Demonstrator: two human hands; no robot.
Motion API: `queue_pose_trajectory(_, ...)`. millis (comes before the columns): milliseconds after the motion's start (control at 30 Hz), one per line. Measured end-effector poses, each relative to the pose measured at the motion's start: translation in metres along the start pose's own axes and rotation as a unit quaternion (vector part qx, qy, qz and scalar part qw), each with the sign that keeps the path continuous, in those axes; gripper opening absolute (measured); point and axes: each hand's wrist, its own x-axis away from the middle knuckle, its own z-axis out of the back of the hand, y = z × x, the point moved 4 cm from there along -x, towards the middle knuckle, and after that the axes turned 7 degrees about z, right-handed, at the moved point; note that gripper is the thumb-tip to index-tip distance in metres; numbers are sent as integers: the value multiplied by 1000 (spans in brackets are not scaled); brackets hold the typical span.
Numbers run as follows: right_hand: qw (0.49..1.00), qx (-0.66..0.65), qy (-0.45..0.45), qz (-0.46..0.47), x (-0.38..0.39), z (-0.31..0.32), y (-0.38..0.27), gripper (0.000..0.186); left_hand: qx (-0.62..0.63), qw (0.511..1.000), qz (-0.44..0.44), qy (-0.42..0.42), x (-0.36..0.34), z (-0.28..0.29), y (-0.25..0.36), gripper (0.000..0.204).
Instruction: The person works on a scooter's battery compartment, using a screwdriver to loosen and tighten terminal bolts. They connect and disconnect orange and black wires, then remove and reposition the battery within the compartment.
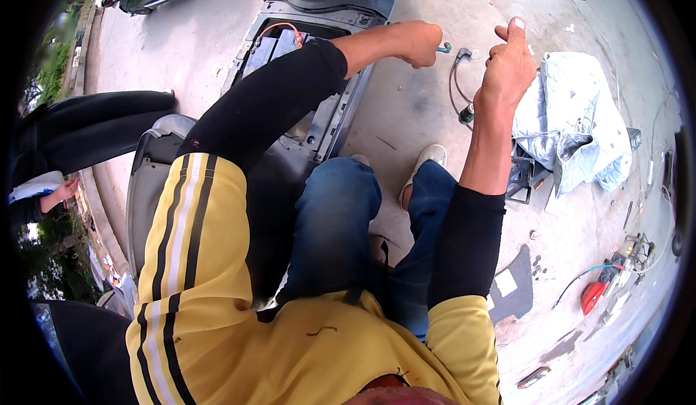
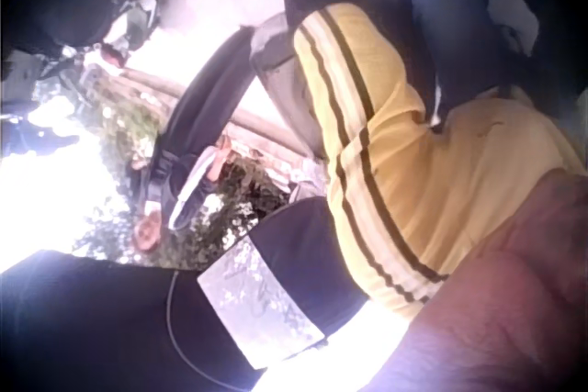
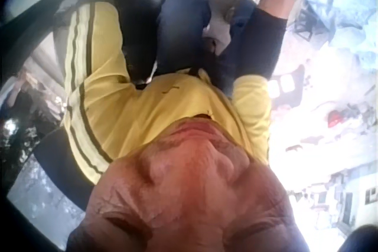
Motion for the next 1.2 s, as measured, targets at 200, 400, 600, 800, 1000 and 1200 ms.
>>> queue_pose_trajectory(200, 993, 114, -15, 29, -1, 15, -9, 55, -42, 985, 79, -150, -92, -225, -47, 15)
queue_pose_trajectory(400, 982, 172, -46, 54, 8, 29, -19, 48, 137, 959, 234, -87, -123, -331, -107, 32)
queue_pose_trajectory(600, 964, 257, -29, 53, -13, 52, 3, 46, 41, 977, 175, -114, -128, -322, -93, 28)
queue_pose_trajectory(800, 960, 259, -75, 68, -1, 29, -2, 49, 40, 974, 88, -205, -92, -319, -61, 30)
queue_pose_trajectory(1000, 946, 285, -149, 46, 2, 11, -2, 54, -19, 989, -129, -63, -33, -261, -28, 15)
queue_pose_trajectory(1200, 953, 238, -175, 68, 23, -8, -13, 51, -34, 917, 131, -375, 57, -83, -48, 10)
